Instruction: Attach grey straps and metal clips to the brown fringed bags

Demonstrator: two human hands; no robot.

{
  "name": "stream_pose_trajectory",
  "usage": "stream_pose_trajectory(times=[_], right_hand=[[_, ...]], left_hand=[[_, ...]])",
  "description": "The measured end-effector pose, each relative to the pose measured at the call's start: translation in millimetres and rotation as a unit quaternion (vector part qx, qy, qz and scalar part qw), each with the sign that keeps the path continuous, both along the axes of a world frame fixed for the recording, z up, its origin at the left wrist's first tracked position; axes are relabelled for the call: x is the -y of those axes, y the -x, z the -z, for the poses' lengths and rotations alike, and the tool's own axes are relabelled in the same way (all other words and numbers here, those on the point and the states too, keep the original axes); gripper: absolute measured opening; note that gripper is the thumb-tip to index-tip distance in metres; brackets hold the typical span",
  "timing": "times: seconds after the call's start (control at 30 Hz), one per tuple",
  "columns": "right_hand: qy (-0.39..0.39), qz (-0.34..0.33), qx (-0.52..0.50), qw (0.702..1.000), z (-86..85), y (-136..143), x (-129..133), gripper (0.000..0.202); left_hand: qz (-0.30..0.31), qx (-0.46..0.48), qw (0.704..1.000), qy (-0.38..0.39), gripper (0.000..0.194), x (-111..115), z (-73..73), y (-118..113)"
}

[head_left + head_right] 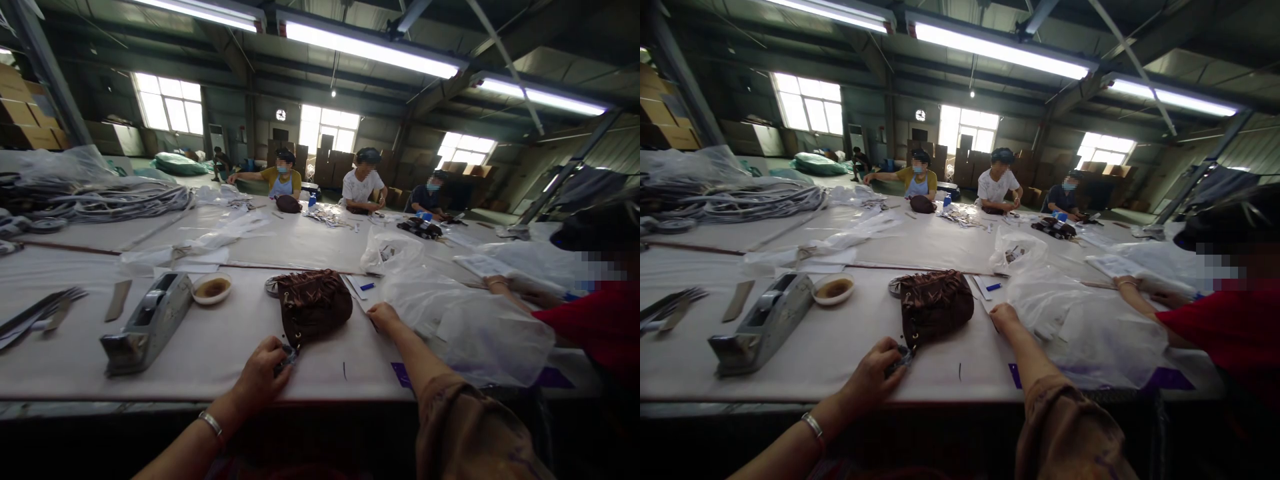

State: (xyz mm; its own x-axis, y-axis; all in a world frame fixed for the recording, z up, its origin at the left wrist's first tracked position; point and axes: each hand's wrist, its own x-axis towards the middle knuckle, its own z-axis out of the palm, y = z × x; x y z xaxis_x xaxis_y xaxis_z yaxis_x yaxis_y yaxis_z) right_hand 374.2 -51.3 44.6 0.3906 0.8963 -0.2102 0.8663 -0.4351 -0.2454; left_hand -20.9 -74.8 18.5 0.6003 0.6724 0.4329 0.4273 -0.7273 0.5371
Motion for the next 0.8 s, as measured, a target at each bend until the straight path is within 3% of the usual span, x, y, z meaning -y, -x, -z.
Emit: stream_pose_trajectory(times=[0.47, 0.8], right_hand=[[0.025, -0.037, 0.065, 0.997, -9.9, 14, -4, 0.01], [-0.03, 0.03, 0.103, 0.994, 9.9, 26, -40, 0.029]], left_hand=[[-0.001, 0.001, 1.0, 0.005, 0.009, 0, -5.2, 0], [-0.004, -0.008, 0.999, -0.038, 0.007, -7, 1.8, 2]])
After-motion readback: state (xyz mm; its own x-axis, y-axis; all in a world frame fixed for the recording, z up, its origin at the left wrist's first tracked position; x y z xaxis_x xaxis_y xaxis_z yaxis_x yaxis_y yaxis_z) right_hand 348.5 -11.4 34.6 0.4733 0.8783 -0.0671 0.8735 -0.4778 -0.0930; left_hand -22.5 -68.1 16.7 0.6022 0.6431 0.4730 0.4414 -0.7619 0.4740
